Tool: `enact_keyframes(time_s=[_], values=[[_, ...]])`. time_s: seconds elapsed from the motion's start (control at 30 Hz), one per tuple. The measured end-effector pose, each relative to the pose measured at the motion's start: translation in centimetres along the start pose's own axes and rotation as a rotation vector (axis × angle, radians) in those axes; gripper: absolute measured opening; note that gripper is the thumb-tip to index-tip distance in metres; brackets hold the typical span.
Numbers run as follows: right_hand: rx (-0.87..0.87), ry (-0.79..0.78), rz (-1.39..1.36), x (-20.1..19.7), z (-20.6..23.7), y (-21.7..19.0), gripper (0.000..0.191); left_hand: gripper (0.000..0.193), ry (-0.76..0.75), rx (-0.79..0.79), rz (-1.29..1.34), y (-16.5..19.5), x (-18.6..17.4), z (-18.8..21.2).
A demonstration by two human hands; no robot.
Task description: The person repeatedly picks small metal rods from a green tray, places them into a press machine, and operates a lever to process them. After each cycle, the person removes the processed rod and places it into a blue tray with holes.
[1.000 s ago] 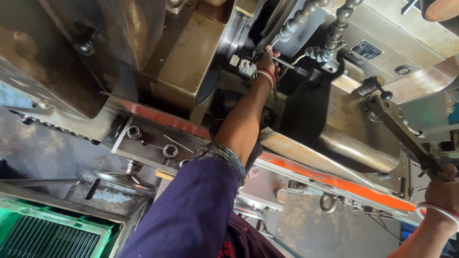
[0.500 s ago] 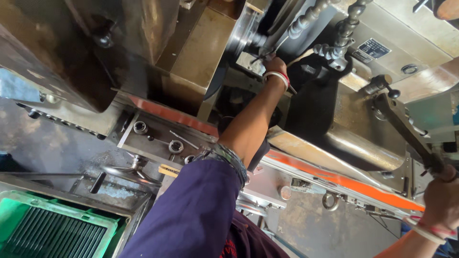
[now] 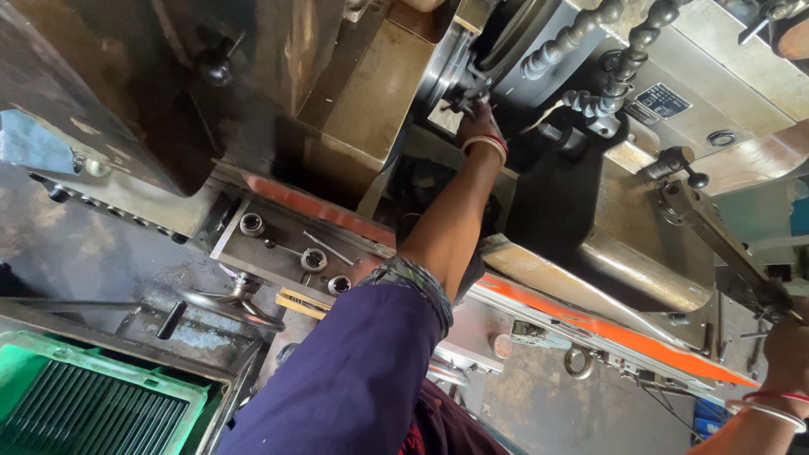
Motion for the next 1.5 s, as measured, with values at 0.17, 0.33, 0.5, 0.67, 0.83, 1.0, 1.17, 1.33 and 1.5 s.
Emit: enact_keyframes(time_s=[0.17, 0.33, 0.5, 0.67, 0.83, 1.0, 1.17, 1.33, 1.5], values=[[-0.004, -0.003, 0.021, 0.6, -0.6, -0.1, 0.051, 0.029, -0.124, -0.417, 0.590, -0.3, 1.1, -0.3], [0.008, -0.001, 0.025, -1.7, 1.2, -1.8, 0.051, 0.024, -0.274, -0.391, 0.793, -0.8, 1.9, -0.4], [0.088, 0.013, 0.124, -4.4, 4.9, -3.7, 0.051, 0.023, -0.220, -0.424, 0.834, -1.0, 2.0, -0.2], [-0.012, 0.065, 0.029, -3.6, 3.1, -1.5, 0.050, 0.026, -0.279, -0.455, 0.878, -1.6, 2.4, -0.4], [0.041, -0.043, -0.005, 0.4, 1.2, 2.4, 0.056, 0.024, -0.253, -0.469, 0.905, -1.7, 2.7, -0.3], [0.007, 0.029, 0.061, 2.3, 1.2, 3.2, 0.054, 0.018, -0.190, -0.429, 0.852, -1.4, 2.4, -0.1], [0.038, 0.043, 0.076, -1.0, 2.2, 0.7, 0.052, 0.024, -0.194, -0.459, 0.885, -1.7, 2.4, 0.1], [0.180, -0.006, 0.206, -4.4, 4.7, -2.8, 0.063, 0.028, -0.230, -0.355, 0.917, -1.8, 2.7, -0.2], [0.105, 0.080, 0.270, -3.4, 4.7, -1.8, 0.056, 0.028, -0.226, -0.349, 0.902, -2.0, 2.7, -0.2]])
Point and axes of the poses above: each hand's wrist, its own z-axis away from the middle knuckle, its own x-axis out of the palm, y = z × x, the point moved 2 cm from there along -z, towards the middle knuckle, and after that the axes turned 2 degrees about z, right-handed, at the moved point
